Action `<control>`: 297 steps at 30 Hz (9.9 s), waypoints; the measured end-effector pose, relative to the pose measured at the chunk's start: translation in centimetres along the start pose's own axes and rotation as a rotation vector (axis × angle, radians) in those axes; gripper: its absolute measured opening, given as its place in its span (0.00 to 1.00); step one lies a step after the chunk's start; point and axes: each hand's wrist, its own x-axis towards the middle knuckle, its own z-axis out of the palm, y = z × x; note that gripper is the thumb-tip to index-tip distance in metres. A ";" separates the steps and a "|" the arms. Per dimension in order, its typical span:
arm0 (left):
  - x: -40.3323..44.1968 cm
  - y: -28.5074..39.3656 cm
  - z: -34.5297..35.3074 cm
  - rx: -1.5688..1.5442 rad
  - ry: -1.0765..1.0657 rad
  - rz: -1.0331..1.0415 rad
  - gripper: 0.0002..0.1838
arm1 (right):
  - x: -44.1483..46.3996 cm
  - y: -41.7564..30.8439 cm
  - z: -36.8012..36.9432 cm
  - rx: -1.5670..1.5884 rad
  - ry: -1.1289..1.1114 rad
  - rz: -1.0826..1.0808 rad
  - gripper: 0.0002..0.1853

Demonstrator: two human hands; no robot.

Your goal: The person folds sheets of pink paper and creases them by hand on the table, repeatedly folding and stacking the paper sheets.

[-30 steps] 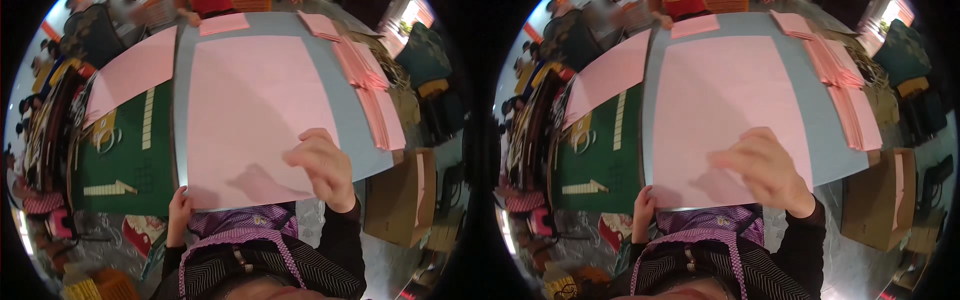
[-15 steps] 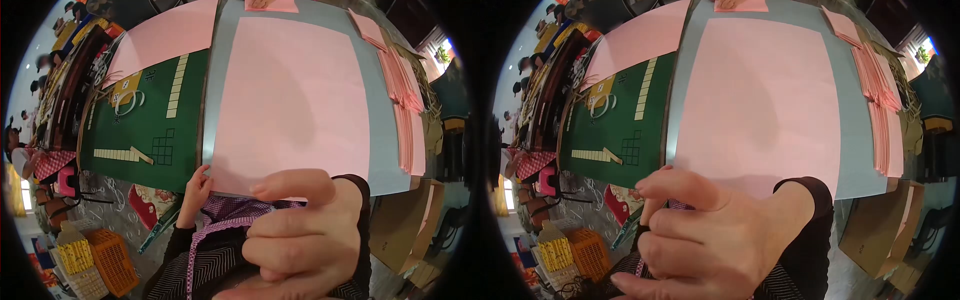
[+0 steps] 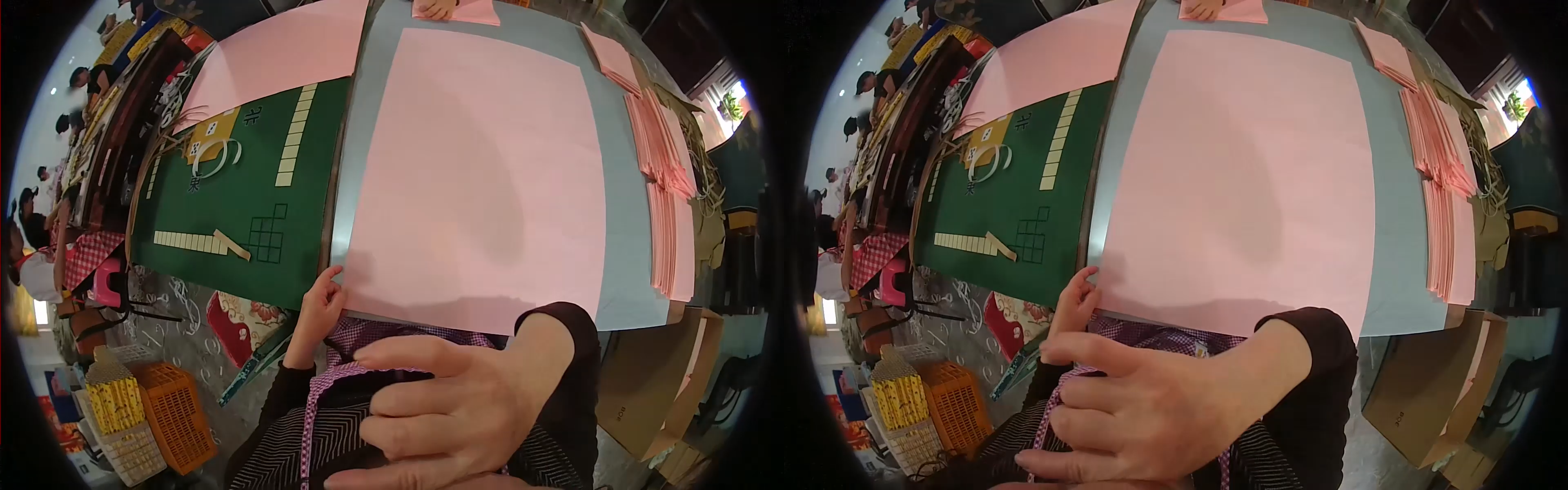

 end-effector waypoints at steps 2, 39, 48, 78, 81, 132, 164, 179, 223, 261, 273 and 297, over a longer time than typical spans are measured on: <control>-0.1 0.2 0.2 -0.006 -0.002 0.017 0.22 | -0.9 -0.8 0.1 0.099 0.019 0.170 0.16; -0.5 1.2 -1.0 -0.195 -0.039 -0.188 0.23 | -15.0 11.1 11.2 -0.624 -0.204 0.672 0.22; -0.4 0.6 -0.5 -0.124 -0.039 -0.084 0.26 | -15.2 11.5 12.5 -0.661 -0.192 0.644 0.30; -0.9 0.4 -1.2 -0.188 -0.172 0.063 0.21 | -15.1 13.0 15.4 -0.823 -0.099 0.634 0.17; -0.8 0.5 -1.0 -0.205 -0.191 0.050 0.22 | -15.6 13.5 15.3 -0.860 -0.091 0.605 0.13; 3.3 3.1 -0.2 -0.092 -0.001 0.801 0.05 | -27.8 -2.2 4.7 -1.242 0.132 1.052 0.18; 3.6 3.6 -1.5 -0.317 0.001 0.760 0.04 | -34.4 -9.3 -4.3 -1.527 0.597 1.137 0.13; 3.4 4.0 -2.1 -0.368 0.032 0.743 0.07 | -33.8 -11.6 -6.5 -0.704 1.135 0.963 0.06; 0.8 5.7 -5.7 -0.251 0.037 0.860 0.10 | -31.9 -14.3 -6.4 -0.438 1.083 0.728 0.16; 3.3 11.9 -7.3 -0.602 -0.135 0.762 0.04 | -27.1 -13.8 -13.9 -0.458 0.869 0.578 0.11; 20.4 17.9 -4.5 -0.518 -0.115 0.379 0.09 | -26.2 -1.8 -27.7 -0.374 1.100 0.914 0.01; 41.6 13.9 3.1 -0.078 -0.037 0.027 0.10 | -29.4 19.6 -35.5 -0.829 0.870 1.403 0.10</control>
